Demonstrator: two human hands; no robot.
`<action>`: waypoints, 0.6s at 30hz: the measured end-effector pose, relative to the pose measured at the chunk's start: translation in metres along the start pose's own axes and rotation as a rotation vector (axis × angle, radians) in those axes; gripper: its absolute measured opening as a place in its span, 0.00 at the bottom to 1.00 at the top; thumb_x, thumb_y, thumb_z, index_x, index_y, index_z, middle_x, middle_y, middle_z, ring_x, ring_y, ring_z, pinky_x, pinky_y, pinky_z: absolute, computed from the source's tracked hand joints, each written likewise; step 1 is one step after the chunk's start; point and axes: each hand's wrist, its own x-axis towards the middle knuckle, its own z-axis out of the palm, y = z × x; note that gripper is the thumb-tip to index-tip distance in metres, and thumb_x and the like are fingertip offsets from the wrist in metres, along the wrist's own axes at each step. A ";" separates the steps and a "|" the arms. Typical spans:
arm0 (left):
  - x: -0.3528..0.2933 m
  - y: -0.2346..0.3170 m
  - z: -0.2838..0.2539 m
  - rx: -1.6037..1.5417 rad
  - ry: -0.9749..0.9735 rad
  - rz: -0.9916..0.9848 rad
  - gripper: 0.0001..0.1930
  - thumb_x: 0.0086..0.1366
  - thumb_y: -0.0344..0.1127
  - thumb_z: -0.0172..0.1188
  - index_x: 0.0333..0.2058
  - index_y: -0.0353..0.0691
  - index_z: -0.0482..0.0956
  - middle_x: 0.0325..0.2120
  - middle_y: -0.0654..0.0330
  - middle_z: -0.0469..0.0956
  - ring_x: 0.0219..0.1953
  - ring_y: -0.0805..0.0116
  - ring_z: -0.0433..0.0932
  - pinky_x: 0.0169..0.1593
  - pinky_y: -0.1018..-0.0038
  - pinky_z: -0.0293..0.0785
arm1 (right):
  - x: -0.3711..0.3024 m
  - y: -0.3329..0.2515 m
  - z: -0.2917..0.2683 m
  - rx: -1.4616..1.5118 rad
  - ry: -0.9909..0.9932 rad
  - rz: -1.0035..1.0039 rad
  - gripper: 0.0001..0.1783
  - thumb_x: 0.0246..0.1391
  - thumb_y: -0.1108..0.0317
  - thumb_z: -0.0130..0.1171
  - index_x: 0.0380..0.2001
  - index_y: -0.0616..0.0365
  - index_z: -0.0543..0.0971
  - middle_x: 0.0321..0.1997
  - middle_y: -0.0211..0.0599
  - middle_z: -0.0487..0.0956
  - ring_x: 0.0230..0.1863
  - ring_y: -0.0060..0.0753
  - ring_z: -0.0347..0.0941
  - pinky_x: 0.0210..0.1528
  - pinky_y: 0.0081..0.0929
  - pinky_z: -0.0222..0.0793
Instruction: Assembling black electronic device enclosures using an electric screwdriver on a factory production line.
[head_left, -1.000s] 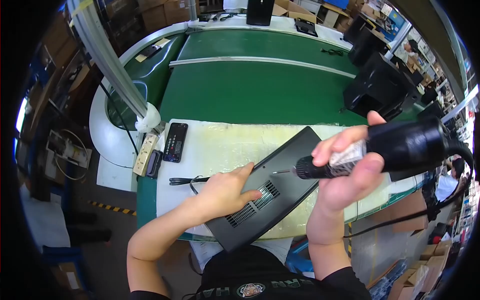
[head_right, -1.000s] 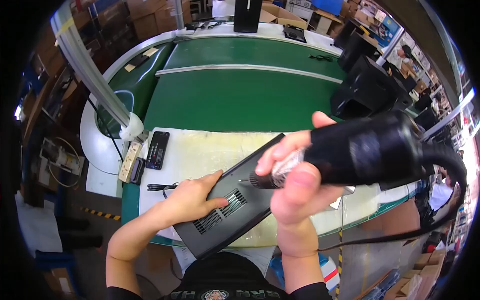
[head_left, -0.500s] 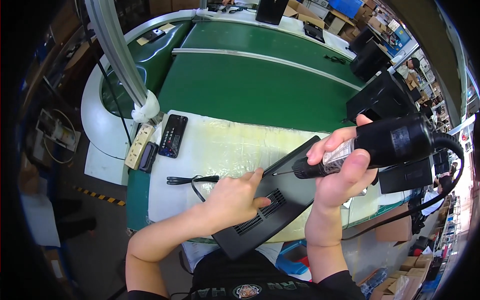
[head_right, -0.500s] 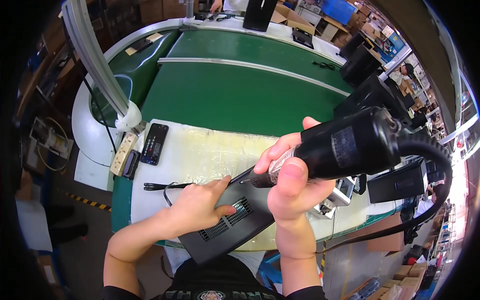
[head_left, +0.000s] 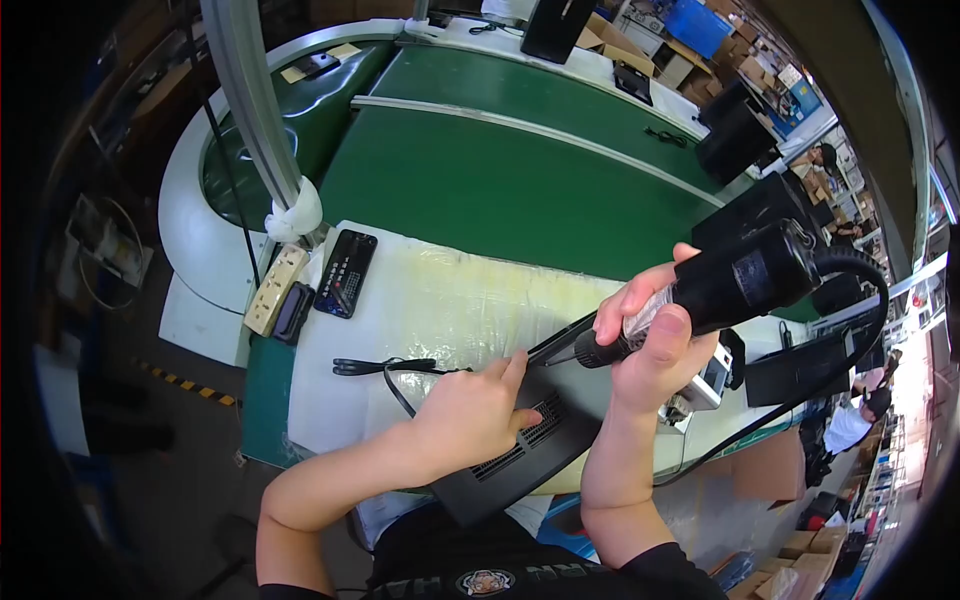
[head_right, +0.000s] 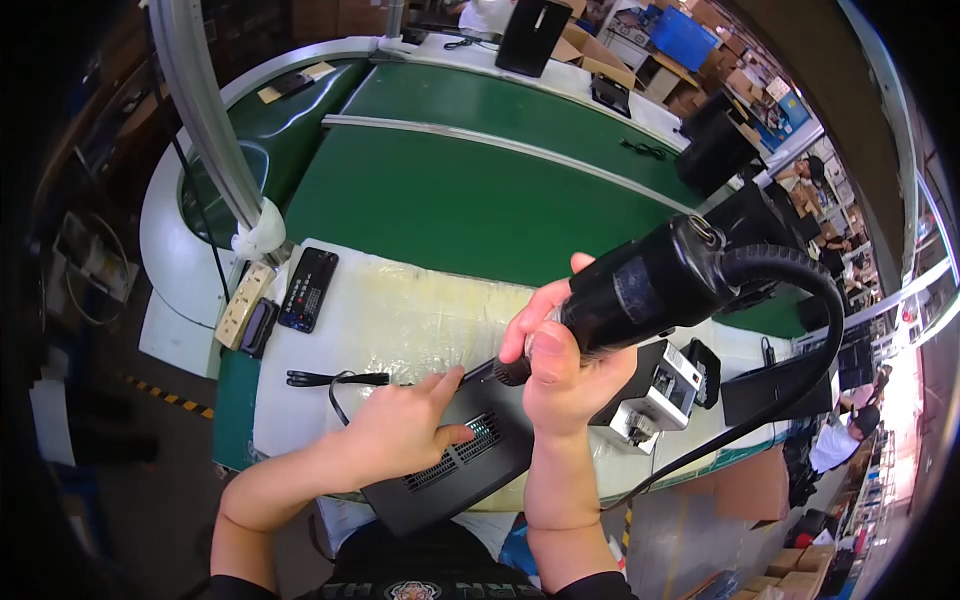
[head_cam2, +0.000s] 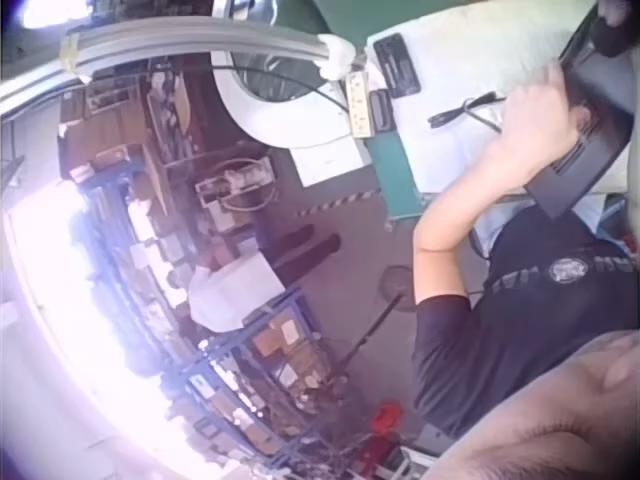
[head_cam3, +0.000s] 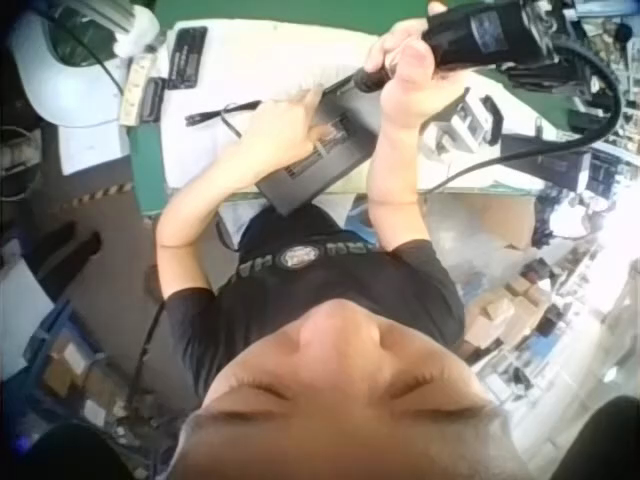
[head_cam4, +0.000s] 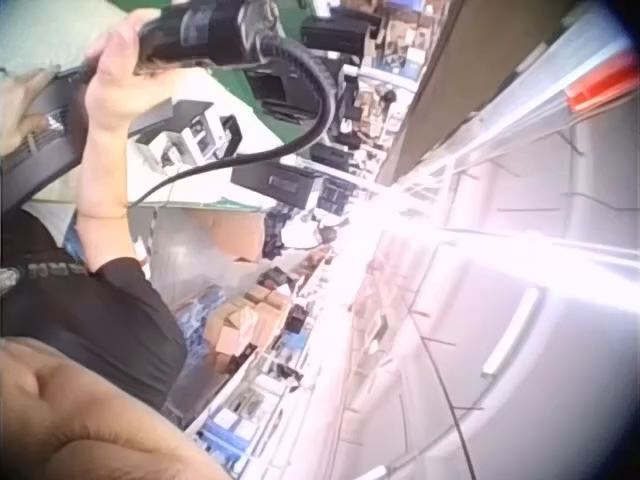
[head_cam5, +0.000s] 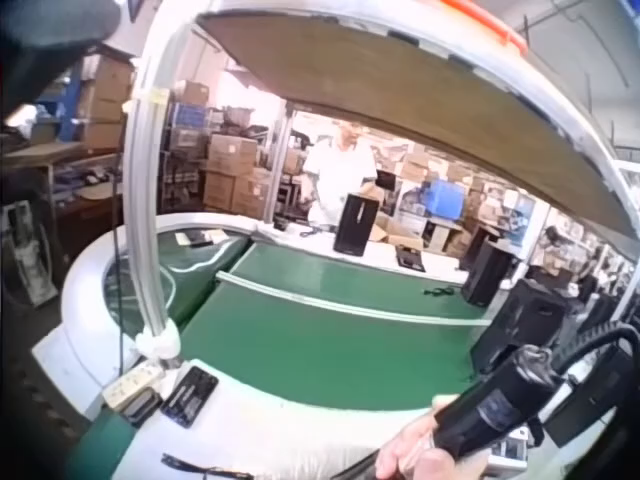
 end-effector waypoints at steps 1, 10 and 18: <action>-0.001 0.000 0.000 -0.011 -0.004 0.011 0.35 0.58 0.46 0.60 0.54 0.23 0.63 0.36 0.40 0.76 0.30 0.45 0.80 0.34 0.61 0.77 | 0.001 0.002 -0.003 -0.007 -0.015 -0.005 0.32 0.56 0.52 0.58 0.54 0.63 0.62 0.25 0.36 0.70 0.13 0.24 0.66 0.16 0.21 0.65; -0.006 0.001 -0.001 -0.020 0.037 0.044 0.34 0.59 0.45 0.60 0.53 0.20 0.64 0.36 0.41 0.77 0.30 0.47 0.80 0.33 0.63 0.77 | 0.001 0.003 0.001 0.020 -0.113 0.031 0.31 0.56 0.51 0.59 0.53 0.62 0.62 0.25 0.36 0.70 0.14 0.25 0.66 0.16 0.21 0.66; -0.013 0.002 0.006 0.089 0.129 0.140 0.29 0.57 0.43 0.62 0.48 0.23 0.69 0.36 0.43 0.76 0.32 0.50 0.80 0.33 0.65 0.76 | -0.004 -0.006 -0.003 0.002 -0.069 0.020 0.37 0.55 0.48 0.59 0.56 0.63 0.60 0.24 0.37 0.71 0.14 0.26 0.67 0.17 0.23 0.66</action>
